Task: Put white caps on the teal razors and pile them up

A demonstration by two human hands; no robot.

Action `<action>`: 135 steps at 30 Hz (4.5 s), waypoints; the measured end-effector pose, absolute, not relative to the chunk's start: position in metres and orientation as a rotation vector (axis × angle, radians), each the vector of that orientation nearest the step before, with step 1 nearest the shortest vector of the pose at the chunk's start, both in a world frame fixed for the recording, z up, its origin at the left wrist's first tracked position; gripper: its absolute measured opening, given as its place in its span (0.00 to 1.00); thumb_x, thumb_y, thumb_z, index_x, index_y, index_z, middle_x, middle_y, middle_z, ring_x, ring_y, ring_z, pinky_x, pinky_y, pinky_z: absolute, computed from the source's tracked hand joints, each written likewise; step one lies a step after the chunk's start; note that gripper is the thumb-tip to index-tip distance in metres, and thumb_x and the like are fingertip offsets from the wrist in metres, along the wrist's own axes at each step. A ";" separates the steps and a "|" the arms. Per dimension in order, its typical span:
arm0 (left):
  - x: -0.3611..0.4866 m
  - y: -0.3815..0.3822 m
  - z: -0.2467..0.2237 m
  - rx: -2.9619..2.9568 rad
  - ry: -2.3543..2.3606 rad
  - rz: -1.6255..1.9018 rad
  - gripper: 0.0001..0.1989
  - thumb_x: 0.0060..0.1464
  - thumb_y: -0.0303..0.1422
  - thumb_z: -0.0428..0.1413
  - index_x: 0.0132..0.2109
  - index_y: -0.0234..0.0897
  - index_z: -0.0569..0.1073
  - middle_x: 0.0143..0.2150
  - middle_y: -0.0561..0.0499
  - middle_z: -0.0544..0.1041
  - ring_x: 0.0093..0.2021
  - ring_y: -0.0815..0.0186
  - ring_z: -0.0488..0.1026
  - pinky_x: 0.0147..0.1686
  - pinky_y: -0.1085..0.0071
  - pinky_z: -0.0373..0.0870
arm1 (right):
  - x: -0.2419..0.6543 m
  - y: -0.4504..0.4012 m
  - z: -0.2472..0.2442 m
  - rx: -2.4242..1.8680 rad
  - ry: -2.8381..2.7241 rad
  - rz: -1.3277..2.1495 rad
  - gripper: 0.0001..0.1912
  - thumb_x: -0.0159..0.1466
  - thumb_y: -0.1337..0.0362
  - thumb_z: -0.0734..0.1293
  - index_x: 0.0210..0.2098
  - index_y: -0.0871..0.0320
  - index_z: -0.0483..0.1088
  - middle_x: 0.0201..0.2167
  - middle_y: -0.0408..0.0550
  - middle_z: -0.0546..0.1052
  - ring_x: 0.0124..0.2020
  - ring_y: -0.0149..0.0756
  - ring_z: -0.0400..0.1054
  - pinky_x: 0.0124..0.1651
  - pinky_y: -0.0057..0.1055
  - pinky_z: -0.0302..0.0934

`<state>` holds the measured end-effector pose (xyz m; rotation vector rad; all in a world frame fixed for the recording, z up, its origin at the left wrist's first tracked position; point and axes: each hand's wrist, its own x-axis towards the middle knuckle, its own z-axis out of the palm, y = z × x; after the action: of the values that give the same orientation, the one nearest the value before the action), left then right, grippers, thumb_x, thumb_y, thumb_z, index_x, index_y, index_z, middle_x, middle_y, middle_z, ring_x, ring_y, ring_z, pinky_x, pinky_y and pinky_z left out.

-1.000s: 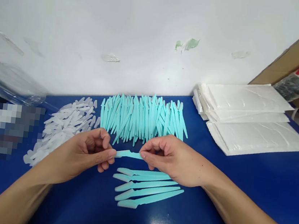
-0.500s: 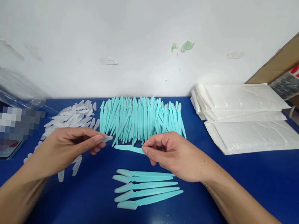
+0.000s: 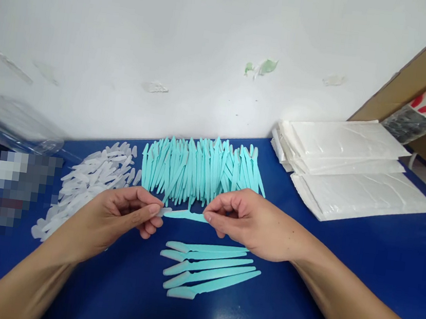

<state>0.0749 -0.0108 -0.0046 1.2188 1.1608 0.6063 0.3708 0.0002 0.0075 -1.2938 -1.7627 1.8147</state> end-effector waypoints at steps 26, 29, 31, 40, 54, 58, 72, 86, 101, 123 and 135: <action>0.099 -0.028 -0.015 2.185 1.072 0.350 0.12 0.72 0.31 0.56 0.48 0.40 0.86 0.45 0.48 0.83 0.41 0.63 0.80 0.39 0.68 0.69 | 0.356 -0.021 -0.005 -1.255 -2.468 1.015 0.22 0.75 0.59 0.66 0.26 0.55 0.80 0.26 0.47 0.77 0.27 0.35 0.69 0.32 0.34 0.55; 0.099 -0.030 -0.015 2.252 1.009 0.318 0.12 0.71 0.28 0.56 0.48 0.39 0.86 0.42 0.48 0.83 0.39 0.63 0.79 0.37 0.68 0.68 | 0.356 -0.025 0.001 -1.268 -2.525 1.011 0.22 0.74 0.59 0.66 0.25 0.56 0.79 0.25 0.46 0.76 0.26 0.35 0.69 0.31 0.33 0.55; 0.098 -0.029 -0.012 2.266 0.992 0.336 0.11 0.70 0.28 0.57 0.49 0.38 0.86 0.42 0.49 0.83 0.39 0.64 0.79 0.37 0.69 0.68 | 0.361 -0.023 0.004 -1.317 -2.504 0.999 0.23 0.74 0.55 0.67 0.24 0.56 0.77 0.22 0.45 0.75 0.24 0.34 0.67 0.30 0.34 0.54; 0.070 -0.018 0.014 2.102 1.237 0.613 0.06 0.67 0.37 0.63 0.42 0.43 0.85 0.35 0.54 0.80 0.32 0.69 0.75 0.30 0.74 0.68 | 0.394 0.033 -0.015 -2.043 -1.929 0.232 0.21 0.66 0.43 0.70 0.36 0.55 0.76 0.28 0.49 0.81 0.33 0.48 0.74 0.38 0.40 0.61; 0.094 -0.027 -0.016 2.281 0.800 0.310 0.09 0.69 0.32 0.61 0.49 0.42 0.86 0.49 0.49 0.83 0.45 0.64 0.80 0.40 0.70 0.73 | 0.397 0.036 -0.014 -1.980 -1.920 0.455 0.11 0.65 0.59 0.67 0.29 0.54 0.79 0.27 0.46 0.83 0.32 0.45 0.77 0.40 0.39 0.64; 0.097 -0.028 -0.013 2.282 0.786 0.308 0.09 0.68 0.32 0.62 0.51 0.41 0.86 0.49 0.48 0.83 0.45 0.64 0.80 0.41 0.70 0.74 | 0.400 0.032 -0.008 -1.897 -1.814 0.573 0.11 0.64 0.57 0.69 0.30 0.55 0.79 0.26 0.44 0.81 0.27 0.39 0.73 0.33 0.36 0.61; -0.028 0.005 0.031 1.816 1.662 -0.013 0.19 0.57 0.55 0.64 0.42 0.46 0.87 0.30 0.54 0.83 0.28 0.65 0.75 0.25 0.74 0.67 | 0.390 0.013 -0.010 -1.126 -1.341 2.061 0.16 0.66 0.52 0.78 0.44 0.57 0.79 0.25 0.41 0.78 0.22 0.29 0.72 0.23 0.25 0.66; 0.020 0.012 0.016 1.970 1.614 -0.128 0.14 0.60 0.47 0.61 0.35 0.44 0.85 0.27 0.52 0.79 0.28 0.62 0.72 0.27 0.70 0.64 | 0.381 0.012 -0.008 -1.201 -1.558 2.126 0.19 0.65 0.49 0.78 0.42 0.60 0.82 0.24 0.41 0.78 0.20 0.25 0.70 0.23 0.23 0.66; 0.025 0.003 0.012 2.132 1.365 -0.040 0.13 0.68 0.42 0.58 0.43 0.44 0.86 0.43 0.48 0.80 0.34 0.63 0.76 0.34 0.67 0.69 | 0.383 0.013 -0.007 -1.255 -1.664 2.090 0.19 0.64 0.49 0.77 0.42 0.59 0.82 0.25 0.40 0.77 0.20 0.25 0.69 0.23 0.23 0.65; 0.066 -0.006 0.005 1.260 1.033 0.294 0.11 0.68 0.39 0.62 0.45 0.41 0.68 0.34 0.55 0.81 0.32 0.69 0.77 0.32 0.73 0.75 | 0.384 0.011 -0.001 -1.240 -1.589 2.143 0.18 0.61 0.50 0.79 0.40 0.59 0.83 0.21 0.38 0.75 0.18 0.25 0.67 0.21 0.23 0.62; 0.087 -0.017 -0.008 1.178 0.841 0.345 0.10 0.69 0.35 0.63 0.46 0.37 0.69 0.34 0.55 0.78 0.32 0.72 0.73 0.35 0.73 0.73 | 0.382 0.007 -0.010 -1.128 -1.671 2.160 0.16 0.66 0.51 0.77 0.41 0.58 0.84 0.20 0.37 0.73 0.18 0.24 0.66 0.22 0.21 0.60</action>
<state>0.0874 -0.0167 -0.0080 1.1785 0.8407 0.3452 0.3819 0.0075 -0.0097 -1.1276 -1.6707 2.1595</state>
